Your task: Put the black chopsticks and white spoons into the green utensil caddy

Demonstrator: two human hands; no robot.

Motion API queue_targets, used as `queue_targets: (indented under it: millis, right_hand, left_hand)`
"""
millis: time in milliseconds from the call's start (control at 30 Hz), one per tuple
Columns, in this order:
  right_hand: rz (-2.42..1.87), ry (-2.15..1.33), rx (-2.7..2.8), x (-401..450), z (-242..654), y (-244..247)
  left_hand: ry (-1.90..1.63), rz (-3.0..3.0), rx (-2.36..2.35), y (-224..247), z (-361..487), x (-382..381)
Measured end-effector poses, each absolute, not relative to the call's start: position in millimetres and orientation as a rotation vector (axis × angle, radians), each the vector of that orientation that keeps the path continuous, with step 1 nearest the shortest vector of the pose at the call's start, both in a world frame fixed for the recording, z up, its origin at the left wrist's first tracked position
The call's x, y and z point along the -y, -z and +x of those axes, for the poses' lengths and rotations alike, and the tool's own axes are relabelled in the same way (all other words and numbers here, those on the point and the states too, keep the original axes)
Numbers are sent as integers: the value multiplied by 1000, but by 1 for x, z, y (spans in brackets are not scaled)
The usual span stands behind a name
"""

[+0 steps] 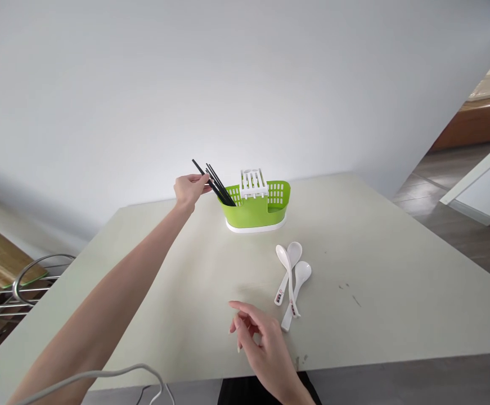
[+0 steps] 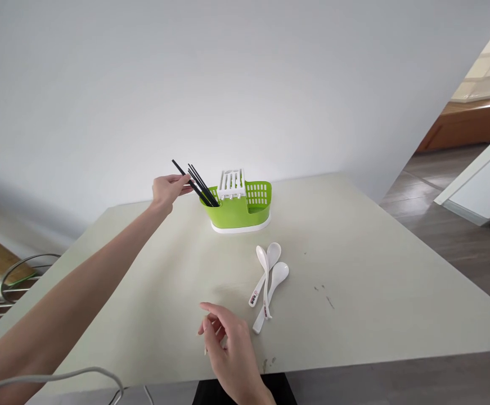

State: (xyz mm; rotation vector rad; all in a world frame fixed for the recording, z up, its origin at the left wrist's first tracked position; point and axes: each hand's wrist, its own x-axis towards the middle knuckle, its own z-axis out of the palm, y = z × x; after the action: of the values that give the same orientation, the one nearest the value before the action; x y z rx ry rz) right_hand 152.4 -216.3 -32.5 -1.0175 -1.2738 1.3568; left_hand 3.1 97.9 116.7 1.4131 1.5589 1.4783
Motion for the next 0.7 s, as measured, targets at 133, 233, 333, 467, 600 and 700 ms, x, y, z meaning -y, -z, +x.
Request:
queue_targets:
  millis: [133,233,333,467,600,700]
  right_hand:
    - [-1016,-1346,1284,216,152,30]
    - [-1018,-1332,1292,215,151,29]
    - [-1025,-1323,1297,215,151,30]
    - [-1030,-1322,1307,215,150,31]
    - [-1046,-1318,1323,215,150,32]
    - [-1058,-1307,1334,215,148,33]
  left_hand:
    - [-1408,1464,-1610,-109,5,-103]
    - [-1357,1459,-1635,-103,7,-104]
    - [-1340,1452,-1675,-99,8,-105]
    - [-1335,1442,-1736,-95,7,-106]
    - [-1293,1499,-1755,-89,5,-109]
    - [-1288,1578,-1746,-84,4,-110]
